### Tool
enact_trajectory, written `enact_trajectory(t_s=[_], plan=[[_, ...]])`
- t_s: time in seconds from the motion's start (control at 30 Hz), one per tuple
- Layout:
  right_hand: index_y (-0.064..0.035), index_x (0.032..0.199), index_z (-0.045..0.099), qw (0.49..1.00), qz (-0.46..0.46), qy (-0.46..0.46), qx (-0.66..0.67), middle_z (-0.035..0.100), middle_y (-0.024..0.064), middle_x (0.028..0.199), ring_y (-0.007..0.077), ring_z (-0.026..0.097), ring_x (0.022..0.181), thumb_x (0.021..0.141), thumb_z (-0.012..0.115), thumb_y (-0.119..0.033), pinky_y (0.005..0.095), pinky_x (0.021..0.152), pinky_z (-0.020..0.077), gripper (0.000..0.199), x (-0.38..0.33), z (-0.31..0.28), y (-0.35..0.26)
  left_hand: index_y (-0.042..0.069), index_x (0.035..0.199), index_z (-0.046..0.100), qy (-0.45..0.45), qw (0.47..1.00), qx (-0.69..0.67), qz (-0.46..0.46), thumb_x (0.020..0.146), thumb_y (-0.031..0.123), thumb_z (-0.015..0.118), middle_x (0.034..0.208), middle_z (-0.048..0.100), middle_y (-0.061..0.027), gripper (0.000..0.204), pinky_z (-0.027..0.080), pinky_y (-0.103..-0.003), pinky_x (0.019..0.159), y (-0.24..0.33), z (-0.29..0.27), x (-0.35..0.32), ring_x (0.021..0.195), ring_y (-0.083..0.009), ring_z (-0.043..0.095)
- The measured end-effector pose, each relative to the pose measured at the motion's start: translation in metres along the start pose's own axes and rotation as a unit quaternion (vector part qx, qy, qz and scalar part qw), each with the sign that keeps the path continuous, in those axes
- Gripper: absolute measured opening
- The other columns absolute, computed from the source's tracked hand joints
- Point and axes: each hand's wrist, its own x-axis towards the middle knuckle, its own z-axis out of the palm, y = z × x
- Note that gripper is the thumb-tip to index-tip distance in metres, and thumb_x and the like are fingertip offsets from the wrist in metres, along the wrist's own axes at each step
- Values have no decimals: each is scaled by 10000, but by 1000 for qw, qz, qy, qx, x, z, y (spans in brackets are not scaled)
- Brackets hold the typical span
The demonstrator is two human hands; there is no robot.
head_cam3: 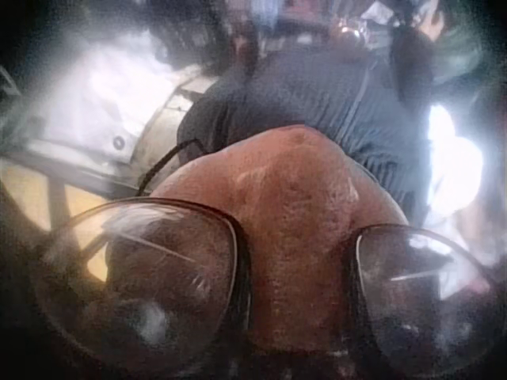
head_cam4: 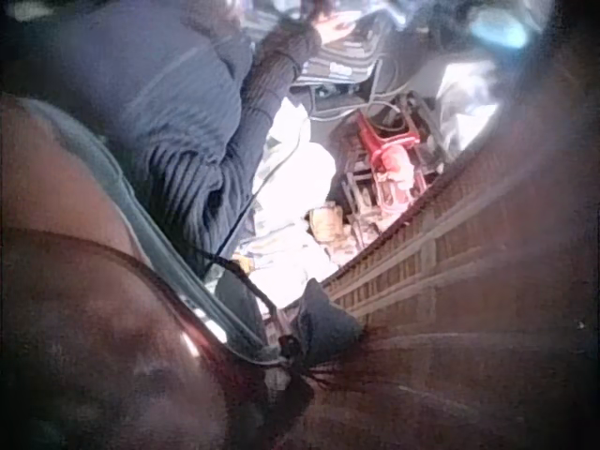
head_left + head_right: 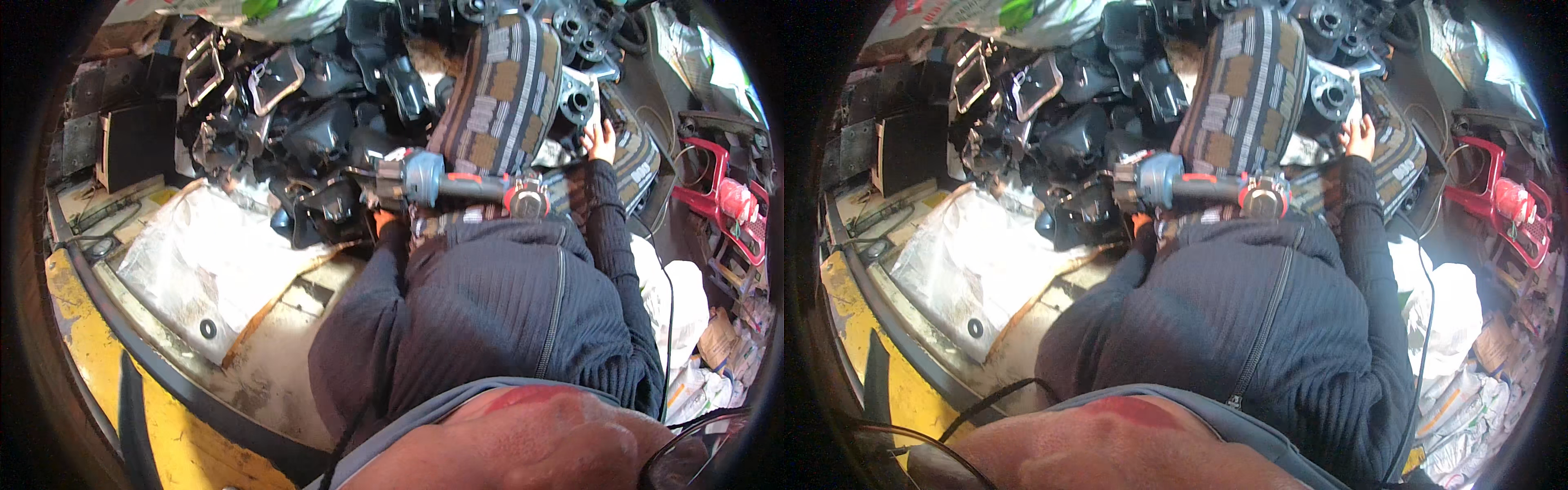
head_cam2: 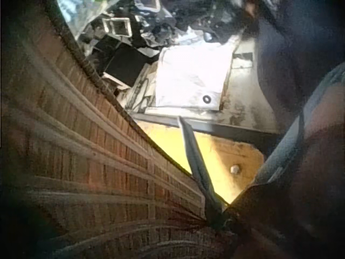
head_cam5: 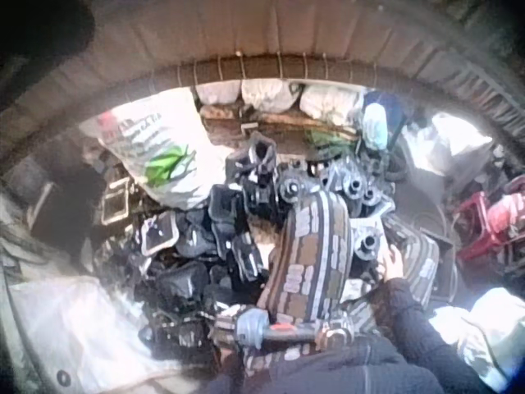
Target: The person uses a cordless drill to bore holes into black plastic components. They pick up each part, drill it, and place it back into a pile, repeating the process for several items.
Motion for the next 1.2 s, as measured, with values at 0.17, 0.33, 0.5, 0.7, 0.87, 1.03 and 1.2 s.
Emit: enact_trajectory(t_s=[0.17, 0.33, 0.5, 0.7, 0.87, 1.03, 1.2], plan=[[-128, 1324, 320, 997, -55, -20, -46, 454, 84, 1244, 212, 586, 881, 870, 543, -178, 278, 551, 474, 508, 1, -10, 8, 62, 1172, 478, -24, 949, -273, -155, 667, 444, 707, 1227, 435, -177, 673, 434, -419, 878, 5, -2, -6, 1146, -330, 432], [-232, 1326, 316, 999, 2, -37, 22, 474, 55, 1235, 266, 566, 969, 868, 537, -231, 390, 664, 481, 508, 12, -17, 12, 120, 1131, 543, 53, 907, -358, -214, 696, 378, 702, 1236, 417, -143, 530, 461, -434, 834, 23, -23, -27, 1046, -379, 516], [-205, 1305, 330, 999, 45, 0, 15, 444, 13, 1276, 244, 565, 999, 872, 526, -254, 387, 630, 449, 477, 14, -9, 0, 123, 1120, 552, -41, 925, -279, -254, 715, 351, 689, 1168, 480, -119, 484, 468, -419, 817, 16, -30, -11, 1029, -333, 535], [-156, 1250, 411, 997, 56, -7, 47, 441, 48, 1279, 257, 562, 1004, 859, 557, -306, 402, 643, 466, 444, 7, -8, -8, 110, 1109, 560, -39, 923, -297, -240, 726, 321, 681, 1126, 502, -120, 454, 477, -406, 788, 8, -34, -11, 987, -315, 549], [-143, 1199, 483, 995, 69, -42, 64, 477, 38, 1259, 257, 523, 1050, 846, 582, -332, 423, 750, 426, 412, 9, -11, -20, 98, 1101, 567, -39, 923, -302, -234, 734, 295, 675, 1090, 520, -120, 429, 484, -396, 764, 2, -38, -11, 952, -300, 560], [-140, 1211, 497, 990, 21, -114, 82, 513, 38, 1228, 192, 533, 1023, 837, 600, -337, 342, 767, 430, 436, -7, 8, -62, 87, 1092, 574, -42, 925, -304, -226, 743, 269, 668, 1054, 538, -121, 405, 491, -386, 741, -5, -38, -15, 918, -286, 571], [-118, 1186, 516, 973, 27, -182, 139, 544, 21, 1168, 144, 558, 936, 849, 589, -292, 291, 739, 452, 386, -37, 49, -104, 76, 1083, 580, -45, 929, -306, -202, 752, 244, 662, 1019, 556, -122, 380, 498, -376, 717, -10, -43, -21, 883, -271, 583]])
